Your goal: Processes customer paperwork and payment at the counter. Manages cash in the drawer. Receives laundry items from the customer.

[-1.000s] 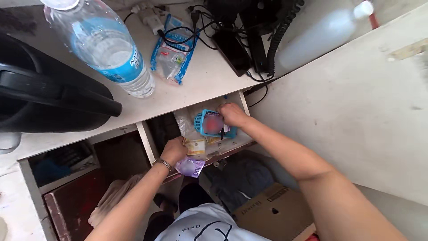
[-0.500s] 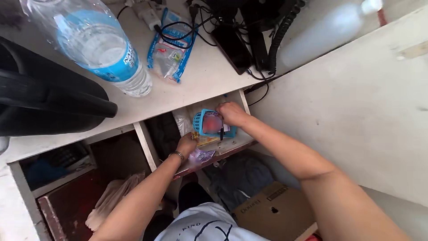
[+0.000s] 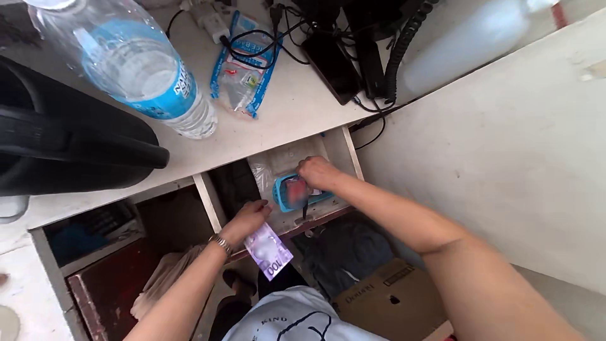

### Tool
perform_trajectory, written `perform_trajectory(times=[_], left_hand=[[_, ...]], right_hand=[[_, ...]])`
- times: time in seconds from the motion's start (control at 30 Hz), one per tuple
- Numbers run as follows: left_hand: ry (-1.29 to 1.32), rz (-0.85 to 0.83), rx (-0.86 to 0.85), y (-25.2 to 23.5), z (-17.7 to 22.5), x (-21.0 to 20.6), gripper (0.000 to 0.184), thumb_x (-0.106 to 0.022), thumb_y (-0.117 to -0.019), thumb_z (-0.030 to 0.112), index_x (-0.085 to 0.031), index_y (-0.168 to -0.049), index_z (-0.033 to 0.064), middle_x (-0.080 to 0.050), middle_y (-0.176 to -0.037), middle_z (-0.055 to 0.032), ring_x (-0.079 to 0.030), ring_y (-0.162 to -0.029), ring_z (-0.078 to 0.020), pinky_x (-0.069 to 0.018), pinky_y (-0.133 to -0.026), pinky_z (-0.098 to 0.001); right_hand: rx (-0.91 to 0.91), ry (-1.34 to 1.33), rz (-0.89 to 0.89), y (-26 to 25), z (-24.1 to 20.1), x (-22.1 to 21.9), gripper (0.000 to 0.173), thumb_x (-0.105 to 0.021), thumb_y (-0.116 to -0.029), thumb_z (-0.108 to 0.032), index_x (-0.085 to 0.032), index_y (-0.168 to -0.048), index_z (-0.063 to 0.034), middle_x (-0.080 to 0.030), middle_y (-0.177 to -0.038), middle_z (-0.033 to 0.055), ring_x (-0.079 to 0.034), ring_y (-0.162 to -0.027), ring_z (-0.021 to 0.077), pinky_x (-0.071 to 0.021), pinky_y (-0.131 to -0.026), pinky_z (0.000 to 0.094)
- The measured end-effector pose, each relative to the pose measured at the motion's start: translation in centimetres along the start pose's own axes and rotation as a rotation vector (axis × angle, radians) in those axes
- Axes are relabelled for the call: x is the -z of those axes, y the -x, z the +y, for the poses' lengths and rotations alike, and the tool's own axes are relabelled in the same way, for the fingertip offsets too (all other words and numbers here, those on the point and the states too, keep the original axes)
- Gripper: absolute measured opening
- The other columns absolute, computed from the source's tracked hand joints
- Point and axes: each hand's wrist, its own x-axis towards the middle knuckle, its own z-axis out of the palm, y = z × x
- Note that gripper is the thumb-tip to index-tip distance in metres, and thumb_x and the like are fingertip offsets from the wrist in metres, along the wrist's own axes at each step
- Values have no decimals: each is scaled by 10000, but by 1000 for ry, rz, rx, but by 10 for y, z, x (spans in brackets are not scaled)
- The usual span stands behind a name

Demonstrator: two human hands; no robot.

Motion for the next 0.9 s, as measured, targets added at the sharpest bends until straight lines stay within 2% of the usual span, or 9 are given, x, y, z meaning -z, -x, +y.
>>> perform_trajectory(times=[0.1, 0.23, 0.33, 0.47, 0.53, 0.63, 0.7, 0.8, 0.9], left_hand=[[253, 136, -56, 35, -2, 9, 502, -476, -1033, 377, -559, -1449, 109, -513, -1473, -182, -502, -1344, -297, -435, -1071, -515], [428, 168, -155, 57, -6, 19, 649, -485, -844, 227, -490, -1483, 110, -598, -1262, -104, -615, -1058, -188, -531, -843, -380], [422, 196, -206, 73, -3, 24, 696, -562, -802, 68, -454, -1488, 120, -637, -1177, -72, -664, -925, -148, -569, -740, -310], [408, 175, -288, 87, -7, 36, 706, -662, -854, -65, -464, -1501, 135, -693, -1199, -91, -714, -979, -150, -610, -833, -307], [429, 162, -305, 91, -8, 42, 672, -714, -860, -60, -502, -1475, 108, -736, -1097, -87, -733, -920, -153, -618, -816, -304], [461, 162, -319, 95, 0, 45, 590, -742, -859, -49, -575, -1411, 77, -756, -1035, -84, -738, -886, -153, -619, -804, -298], [480, 171, -331, 93, 11, 43, 528, -753, -860, -38, -615, -1361, 59, -758, -1028, -83, -737, -890, -152, -615, -816, -300], [520, 220, -374, 86, 28, 37, 477, -751, -857, -51, -640, -1312, 36, -764, -1021, -88, -739, -900, -153, -615, -829, -308], [692, 310, -464, 78, 32, 35, 433, -676, -887, -83, -647, -1307, 17, -760, -975, -114, -732, -857, -164, -613, -807, -326]], right_hand=[[-22, 1, -90, -4, -16, -4, 126, -639, -965, -67, -712, -1009, 26, -701, -1038, 214, -672, -1023, 418, -538, -858, 585], [-100, -36, -174, -13, -26, -21, 155, -594, -995, -42, -707, -1057, 45, -702, -1065, 238, -671, -1054, 433, -535, -889, 600], [-157, -98, -156, -13, -18, -21, 195, -597, -1007, -73, -680, -1153, 26, -701, -1105, 246, -672, -1078, 446, -527, -915, 618], [-135, -328, -68, 8, 3, 6, 172, -685, -968, -154, -738, -1047, -12, -723, -1029, 221, -685, -1027, 418, -516, -907, 643], [-80, -586, -22, 24, 7, 23, 183, -738, -949, -169, -745, -983, 10, -717, -920, 178, -682, -894, 311, -535, -859, 542], [-51, -1075, -83, 44, -9, 41, 134, -772, -918, -116, -708, -946, -1, -710, -815, 55, -667, -709, 88, -564, -673, 266], [28, -1350, -124, 48, -27, 48, 161, -755, -906, -34, -692, -1053, -18, -741, -845, 34, -691, -692, 67, -567, -603, 222], [157, -1474, -185, 43, -55, 49, 405, -728, -910, 5, -597, -1289, -48, -735, -963, 28, -707, -785, 78, -592, -659, 232], [80, -1415, -173, 36, -77, 44, 183, -736, -950, -108, -677, -1114, -54, -729, -857, -22, -631, -646, 2, -495, -544, 166]])
